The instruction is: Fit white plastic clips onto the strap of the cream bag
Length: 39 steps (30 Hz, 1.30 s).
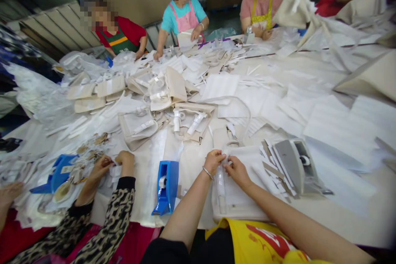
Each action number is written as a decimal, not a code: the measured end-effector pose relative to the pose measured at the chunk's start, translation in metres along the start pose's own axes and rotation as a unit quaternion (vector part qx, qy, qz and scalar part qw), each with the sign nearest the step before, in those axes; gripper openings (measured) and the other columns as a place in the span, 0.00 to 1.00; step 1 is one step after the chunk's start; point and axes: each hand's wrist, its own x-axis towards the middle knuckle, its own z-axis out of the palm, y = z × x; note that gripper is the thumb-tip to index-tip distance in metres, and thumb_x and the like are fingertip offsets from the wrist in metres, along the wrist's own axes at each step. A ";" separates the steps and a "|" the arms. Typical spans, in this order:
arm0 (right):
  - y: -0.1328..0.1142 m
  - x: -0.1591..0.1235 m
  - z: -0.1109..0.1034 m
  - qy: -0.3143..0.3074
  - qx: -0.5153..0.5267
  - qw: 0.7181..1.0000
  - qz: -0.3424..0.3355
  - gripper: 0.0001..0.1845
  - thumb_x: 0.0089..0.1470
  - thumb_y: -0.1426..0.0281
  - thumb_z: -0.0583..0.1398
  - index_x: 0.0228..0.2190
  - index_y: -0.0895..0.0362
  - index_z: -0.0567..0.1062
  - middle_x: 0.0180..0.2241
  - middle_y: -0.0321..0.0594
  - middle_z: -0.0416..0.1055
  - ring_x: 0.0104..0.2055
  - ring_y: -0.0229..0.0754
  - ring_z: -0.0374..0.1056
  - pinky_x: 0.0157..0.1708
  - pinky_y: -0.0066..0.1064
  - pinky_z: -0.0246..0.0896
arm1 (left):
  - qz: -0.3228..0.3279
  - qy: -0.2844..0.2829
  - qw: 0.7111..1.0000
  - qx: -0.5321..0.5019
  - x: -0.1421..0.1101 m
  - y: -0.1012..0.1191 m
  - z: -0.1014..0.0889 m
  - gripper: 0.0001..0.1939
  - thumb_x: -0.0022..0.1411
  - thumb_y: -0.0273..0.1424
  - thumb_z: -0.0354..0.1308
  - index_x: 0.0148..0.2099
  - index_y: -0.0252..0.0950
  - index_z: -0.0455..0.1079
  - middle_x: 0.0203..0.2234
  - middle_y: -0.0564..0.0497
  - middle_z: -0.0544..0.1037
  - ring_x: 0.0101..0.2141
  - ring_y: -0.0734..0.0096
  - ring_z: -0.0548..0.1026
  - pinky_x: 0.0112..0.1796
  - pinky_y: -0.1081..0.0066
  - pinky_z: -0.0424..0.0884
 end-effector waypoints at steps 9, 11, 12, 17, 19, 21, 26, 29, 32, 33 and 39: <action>-0.007 0.006 -0.001 0.014 0.226 0.970 0.084 0.15 0.38 0.64 0.57 0.29 0.61 0.68 0.16 0.31 0.61 0.16 0.31 0.54 0.15 0.23 0.50 | 0.041 0.093 0.994 -0.036 -0.003 -0.017 0.012 0.13 0.37 0.30 0.60 0.28 0.32 0.63 0.16 0.58 0.66 0.19 0.82 0.61 0.23 0.77 0.57; 0.000 0.011 0.001 0.006 0.184 0.980 0.075 0.14 0.37 0.64 0.57 0.28 0.60 0.68 0.14 0.30 0.60 0.15 0.32 0.55 0.15 0.24 0.51 | 0.007 0.084 0.995 -0.050 -0.001 -0.015 0.008 0.12 0.35 0.28 0.60 0.26 0.32 0.62 0.15 0.59 0.64 0.17 0.83 0.60 0.21 0.77 0.56; 0.004 0.013 0.002 0.003 0.162 0.984 0.071 0.14 0.37 0.64 0.57 0.27 0.60 0.68 0.14 0.30 0.60 0.15 0.32 0.55 0.15 0.24 0.52 | -0.012 0.073 0.996 -0.054 0.000 -0.014 0.006 0.11 0.35 0.27 0.60 0.26 0.32 0.63 0.16 0.58 0.65 0.18 0.83 0.61 0.22 0.77 0.56; 0.019 0.021 0.006 -0.013 0.126 0.990 0.063 0.12 0.37 0.63 0.57 0.24 0.59 0.68 0.13 0.29 0.59 0.15 0.34 0.56 0.15 0.25 0.53 | -0.006 0.125 0.990 0.068 -0.007 -0.009 -0.012 0.12 0.38 0.26 0.58 0.31 0.32 0.67 0.25 0.51 0.70 0.26 0.77 0.66 0.28 0.74 0.62; 0.023 0.022 0.006 -0.011 0.141 0.987 0.077 0.12 0.36 0.63 0.57 0.23 0.59 0.68 0.12 0.29 0.59 0.15 0.34 0.56 0.15 0.25 0.53 | 0.020 0.211 0.960 0.182 -0.018 -0.014 -0.019 0.12 0.39 0.27 0.58 0.31 0.33 0.66 0.25 0.52 0.69 0.27 0.76 0.66 0.29 0.74 0.62; 0.026 0.022 0.006 -0.010 0.144 0.986 0.083 0.11 0.36 0.64 0.56 0.23 0.59 0.68 0.13 0.29 0.60 0.15 0.34 0.56 0.16 0.25 0.53 | -0.009 0.239 0.937 0.255 -0.031 -0.022 -0.025 0.10 0.39 0.28 0.59 0.28 0.34 0.65 0.20 0.54 0.68 0.24 0.76 0.65 0.27 0.74 0.61; 0.030 0.020 0.001 -0.005 0.045 0.997 0.061 0.12 0.36 0.63 0.57 0.25 0.57 0.71 0.21 0.34 0.69 0.23 0.38 0.63 0.25 0.28 0.56 | -0.116 0.135 0.952 0.249 -0.050 -0.034 -0.023 0.12 0.38 0.36 0.60 0.20 0.34 0.63 0.09 0.57 0.62 0.15 0.79 0.60 0.18 0.76 0.54; 0.027 0.018 -0.003 0.003 -0.036 0.998 0.047 0.12 0.37 0.63 0.56 0.26 0.56 0.71 0.24 0.36 0.70 0.27 0.40 0.65 0.28 0.29 0.55 | -0.138 0.112 0.959 0.221 -0.050 -0.030 -0.020 0.14 0.33 0.35 0.63 0.18 0.33 0.62 0.08 0.60 0.58 0.13 0.82 0.55 0.16 0.77 0.49; 0.019 0.016 -0.007 0.011 -0.077 0.996 0.046 0.12 0.38 0.62 0.56 0.25 0.56 0.71 0.23 0.37 0.70 0.27 0.41 0.65 0.28 0.30 0.54 | -0.152 0.073 0.973 0.155 -0.054 -0.021 -0.020 0.15 0.31 0.34 0.64 0.19 0.33 0.61 0.09 0.61 0.56 0.13 0.85 0.52 0.15 0.78 0.44; 0.017 0.015 -0.008 0.013 -0.072 0.996 0.046 0.12 0.38 0.62 0.56 0.25 0.56 0.71 0.24 0.37 0.70 0.28 0.41 0.65 0.28 0.30 0.55 | -0.141 0.055 0.981 0.118 -0.058 -0.017 -0.020 0.15 0.31 0.34 0.64 0.21 0.33 0.62 0.10 0.60 0.58 0.13 0.85 0.52 0.15 0.78 0.43; 0.004 -0.011 -0.007 0.009 0.027 0.999 0.022 0.12 0.40 0.63 0.54 0.26 0.56 0.71 0.26 0.37 0.71 0.29 0.41 0.65 0.30 0.30 0.57 | 0.013 0.016 0.999 -0.025 -0.086 -0.008 -0.013 0.18 0.39 0.31 0.60 0.36 0.33 0.64 0.18 0.57 0.66 0.18 0.85 0.58 0.20 0.80 0.53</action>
